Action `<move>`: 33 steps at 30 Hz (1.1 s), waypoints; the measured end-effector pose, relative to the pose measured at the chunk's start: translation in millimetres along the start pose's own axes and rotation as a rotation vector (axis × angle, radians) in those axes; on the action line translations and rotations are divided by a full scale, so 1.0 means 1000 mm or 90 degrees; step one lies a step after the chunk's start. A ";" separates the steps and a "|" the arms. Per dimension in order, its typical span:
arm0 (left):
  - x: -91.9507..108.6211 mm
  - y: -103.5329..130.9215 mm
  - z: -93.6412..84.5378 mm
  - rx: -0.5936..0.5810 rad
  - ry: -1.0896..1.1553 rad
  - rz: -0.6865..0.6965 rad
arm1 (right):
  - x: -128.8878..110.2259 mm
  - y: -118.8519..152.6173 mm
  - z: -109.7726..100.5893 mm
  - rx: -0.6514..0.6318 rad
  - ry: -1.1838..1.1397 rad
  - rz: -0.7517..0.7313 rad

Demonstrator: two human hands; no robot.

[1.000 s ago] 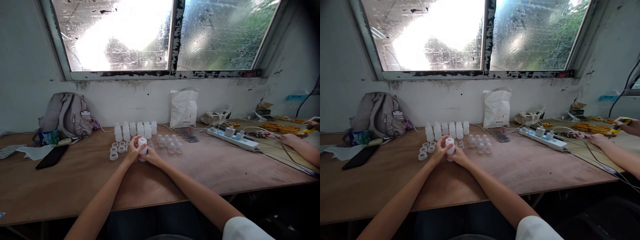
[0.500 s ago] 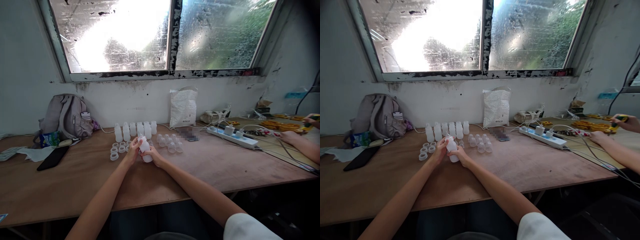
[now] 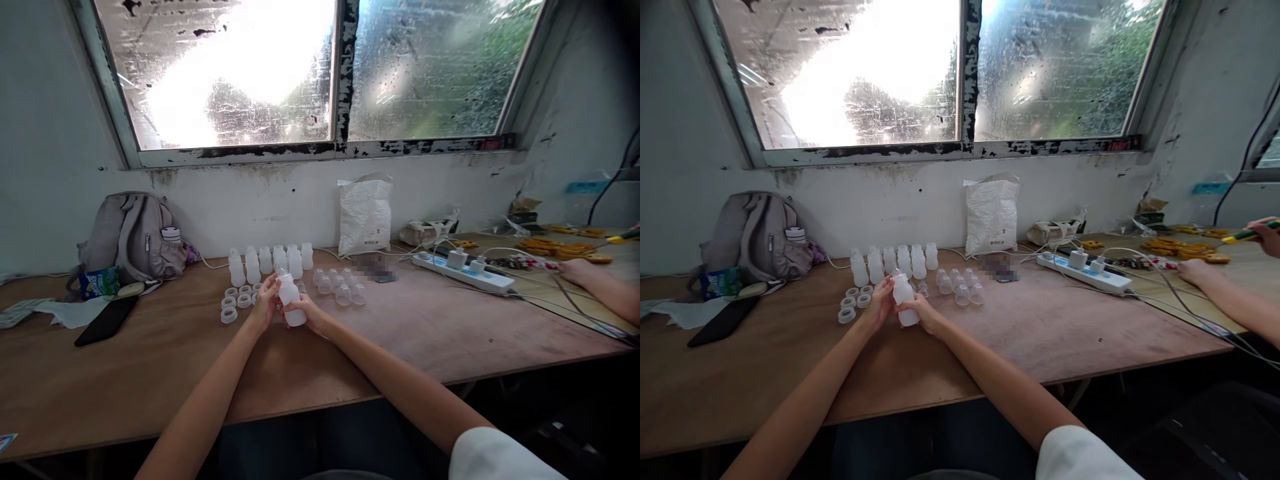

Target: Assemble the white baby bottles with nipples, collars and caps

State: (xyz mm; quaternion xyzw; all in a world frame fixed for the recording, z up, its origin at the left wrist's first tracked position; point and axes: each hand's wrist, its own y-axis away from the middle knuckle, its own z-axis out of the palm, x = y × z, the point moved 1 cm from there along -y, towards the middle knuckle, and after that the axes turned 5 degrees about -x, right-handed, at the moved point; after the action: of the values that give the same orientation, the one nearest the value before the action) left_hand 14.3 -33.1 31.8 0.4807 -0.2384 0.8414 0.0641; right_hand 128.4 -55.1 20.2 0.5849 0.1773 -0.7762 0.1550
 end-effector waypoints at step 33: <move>-0.009 -0.005 -0.003 0.048 0.010 -0.014 | -0.001 0.001 0.001 -0.004 0.026 0.026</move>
State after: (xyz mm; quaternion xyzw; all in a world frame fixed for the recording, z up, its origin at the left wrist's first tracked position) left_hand 18.6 -26.6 24.4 0.4786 -0.2003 0.8530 0.0573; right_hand 128.3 -56.0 20.8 0.6037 0.1714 -0.7600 0.1690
